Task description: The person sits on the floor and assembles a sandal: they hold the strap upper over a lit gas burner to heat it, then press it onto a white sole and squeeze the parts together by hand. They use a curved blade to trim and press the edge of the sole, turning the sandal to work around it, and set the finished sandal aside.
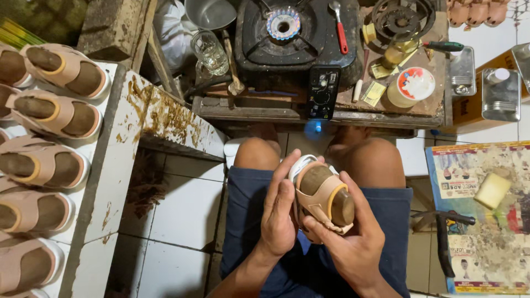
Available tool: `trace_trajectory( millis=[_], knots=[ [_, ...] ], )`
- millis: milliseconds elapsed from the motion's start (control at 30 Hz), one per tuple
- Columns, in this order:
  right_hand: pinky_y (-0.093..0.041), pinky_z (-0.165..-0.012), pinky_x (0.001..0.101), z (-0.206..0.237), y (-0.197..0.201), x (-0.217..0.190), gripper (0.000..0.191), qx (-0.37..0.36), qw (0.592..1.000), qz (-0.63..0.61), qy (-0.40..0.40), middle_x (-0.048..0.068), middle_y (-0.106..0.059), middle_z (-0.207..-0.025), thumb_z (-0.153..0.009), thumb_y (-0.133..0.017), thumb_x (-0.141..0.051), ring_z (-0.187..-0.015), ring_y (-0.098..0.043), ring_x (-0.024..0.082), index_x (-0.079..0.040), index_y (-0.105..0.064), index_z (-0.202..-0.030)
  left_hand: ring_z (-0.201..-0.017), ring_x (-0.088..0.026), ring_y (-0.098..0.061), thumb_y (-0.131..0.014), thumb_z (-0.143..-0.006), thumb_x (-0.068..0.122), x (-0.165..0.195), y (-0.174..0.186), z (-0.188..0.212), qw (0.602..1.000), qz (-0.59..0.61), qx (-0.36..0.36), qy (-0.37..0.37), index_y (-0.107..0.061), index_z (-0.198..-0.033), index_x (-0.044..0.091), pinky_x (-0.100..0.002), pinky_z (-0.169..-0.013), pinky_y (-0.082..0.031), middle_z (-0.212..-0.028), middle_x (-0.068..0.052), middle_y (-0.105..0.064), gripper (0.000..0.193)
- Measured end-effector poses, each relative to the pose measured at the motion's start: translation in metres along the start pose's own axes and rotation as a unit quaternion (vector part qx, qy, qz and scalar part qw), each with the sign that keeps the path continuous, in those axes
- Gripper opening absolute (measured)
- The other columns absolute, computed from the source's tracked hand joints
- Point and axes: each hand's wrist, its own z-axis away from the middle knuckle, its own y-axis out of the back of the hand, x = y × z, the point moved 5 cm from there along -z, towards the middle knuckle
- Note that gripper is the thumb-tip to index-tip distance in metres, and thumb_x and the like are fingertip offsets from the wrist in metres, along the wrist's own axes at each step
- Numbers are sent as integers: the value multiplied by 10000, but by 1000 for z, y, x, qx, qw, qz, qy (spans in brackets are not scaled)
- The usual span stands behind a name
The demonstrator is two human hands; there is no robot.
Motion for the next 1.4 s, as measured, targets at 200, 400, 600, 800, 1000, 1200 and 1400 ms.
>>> trace_trajectory(
  millis=[200, 400, 600, 800, 1000, 1200, 1400],
  knots=[
    [-543, -1053, 339, 1, -2, 7, 850, -8, 1000, -22, 4, 185, -586, -1434, -760, -858, -18, -1271, -625, 228, 57, -445, -1500, -1371, -293, -557, -321, -1149, 284, -5, 1, 1, 1000, -5, 12, 6, -317, -1585, -15, -409, -1193, -433, -1505, -249, -532, 528],
    [-531, -1072, 342, -3, -3, 12, 828, -16, 1000, -7, -16, 173, -599, -1428, -777, -856, -28, -1275, -622, 224, 57, -457, -1497, -1311, -265, -583, -345, -1144, 291, -12, 8, -2, 998, -21, 54, 30, -380, -1562, -36, -386, -1149, -454, -1450, -233, -569, 532],
    [-532, -1075, 339, -4, -8, 17, 816, -24, 999, 2, -38, 170, -606, -1431, -782, -857, -45, -1282, -622, 218, 53, -470, -1494, -1313, -271, -591, -332, -1140, 314, -16, 14, -3, 996, -44, 77, 22, -387, -1548, -44, -383, -1157, -452, -1435, -228, -592, 546],
    [-523, -1079, 364, 5, -9, 5, 822, -10, 997, 61, 47, 205, -595, -1409, -751, -884, -32, -1276, -619, 256, 53, -486, -1465, -1329, -308, -599, -313, -1157, 296, -13, 11, 8, 996, -67, 57, -14, -386, -1541, -66, -405, -1183, -452, -1448, -276, -586, 533],
    [-539, -1099, 425, 19, -6, -14, 858, -17, 983, 88, 157, 259, -575, -1406, -729, -912, -59, -1299, -623, 358, 16, -460, -1455, -1385, -353, -589, -280, -1181, 281, -3, 3, 23, 996, -82, -5, -46, -354, -1548, -67, -447, -1220, -458, -1482, -298, -562, 511],
    [-543, -1118, 458, 30, -7, -25, 868, -4, 978, 81, 193, 273, -596, -1377, -717, -919, -89, -1302, -634, 372, -11, -461, -1450, -1437, -374, -565, -261, -1198, 298, 3, 1, 38, 990, -118, -53, -54, -341, -1549, -41, -464, -1249, -458, -1539, -299, -525, 494],
    [-547, -1108, 455, 34, -8, -25, 873, -9, 982, 70, 175, 288, -589, -1382, -711, -920, -81, -1296, -636, 380, -25, -462, -1452, -1460, -396, -543, -271, -1206, 305, 0, 3, 45, 992, -90, -57, -64, -342, -1554, -27, -486, -1273, -439, -1565, -307, -496, 487]
  ],
)
